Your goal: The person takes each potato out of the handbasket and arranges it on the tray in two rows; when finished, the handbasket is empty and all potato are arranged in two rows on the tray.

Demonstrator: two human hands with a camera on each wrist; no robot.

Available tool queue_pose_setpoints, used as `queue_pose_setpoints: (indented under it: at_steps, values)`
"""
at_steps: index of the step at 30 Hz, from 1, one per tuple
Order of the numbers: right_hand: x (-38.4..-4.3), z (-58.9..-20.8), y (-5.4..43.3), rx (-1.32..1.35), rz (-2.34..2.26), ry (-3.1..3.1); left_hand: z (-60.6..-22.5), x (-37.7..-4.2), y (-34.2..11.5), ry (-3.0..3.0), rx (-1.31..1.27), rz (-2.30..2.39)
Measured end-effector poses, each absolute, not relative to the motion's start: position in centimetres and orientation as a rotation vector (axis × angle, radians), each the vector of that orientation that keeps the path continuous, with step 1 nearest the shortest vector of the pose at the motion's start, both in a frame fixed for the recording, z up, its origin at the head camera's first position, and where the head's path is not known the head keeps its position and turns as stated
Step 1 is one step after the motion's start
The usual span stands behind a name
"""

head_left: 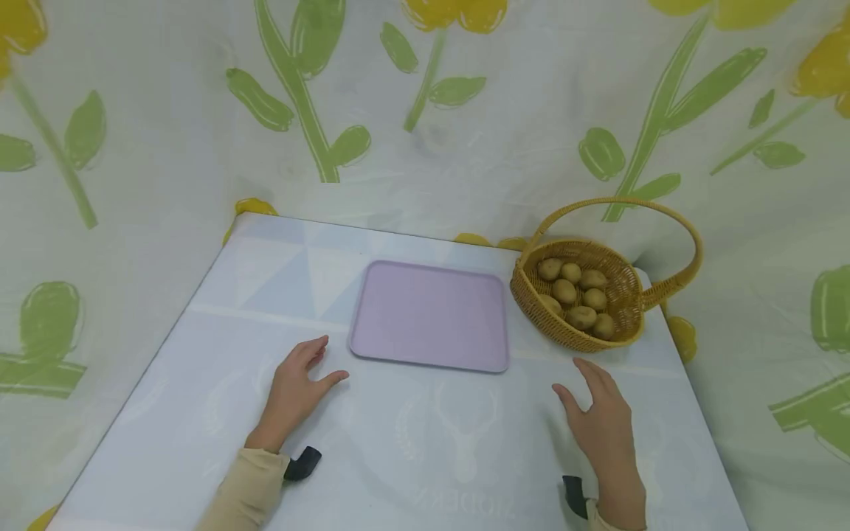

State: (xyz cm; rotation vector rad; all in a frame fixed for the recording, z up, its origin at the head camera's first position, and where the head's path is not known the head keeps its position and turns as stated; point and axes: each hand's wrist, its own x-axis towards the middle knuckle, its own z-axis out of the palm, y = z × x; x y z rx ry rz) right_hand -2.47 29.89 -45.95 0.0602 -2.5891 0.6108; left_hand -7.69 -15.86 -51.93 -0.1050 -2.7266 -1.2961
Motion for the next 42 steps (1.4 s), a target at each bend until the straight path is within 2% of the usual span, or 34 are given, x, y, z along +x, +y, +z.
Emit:
queue_pose_setpoints:
  at_steps: [15,21,30,42]
  values:
    - [-4.4,-44.7,31.8,0.074,0.676,-2.495,-52.8,-9.7,-15.2,-2.707,-0.084,-1.561]
    - [-5.6,-43.2,32.6,0.102,0.870,-2.451,-52.9,-10.0,-14.9,-2.703,-0.080,-1.605]
    - [-7.4,-41.2,33.6,-0.002,1.107,-2.479,-53.0,-10.5,-14.8,-2.732,-0.066,-1.618]
    - [-10.5,-38.3,35.4,0.144,1.420,-2.317,-53.0,-10.5,-14.5,-2.727,-0.068,-1.616]
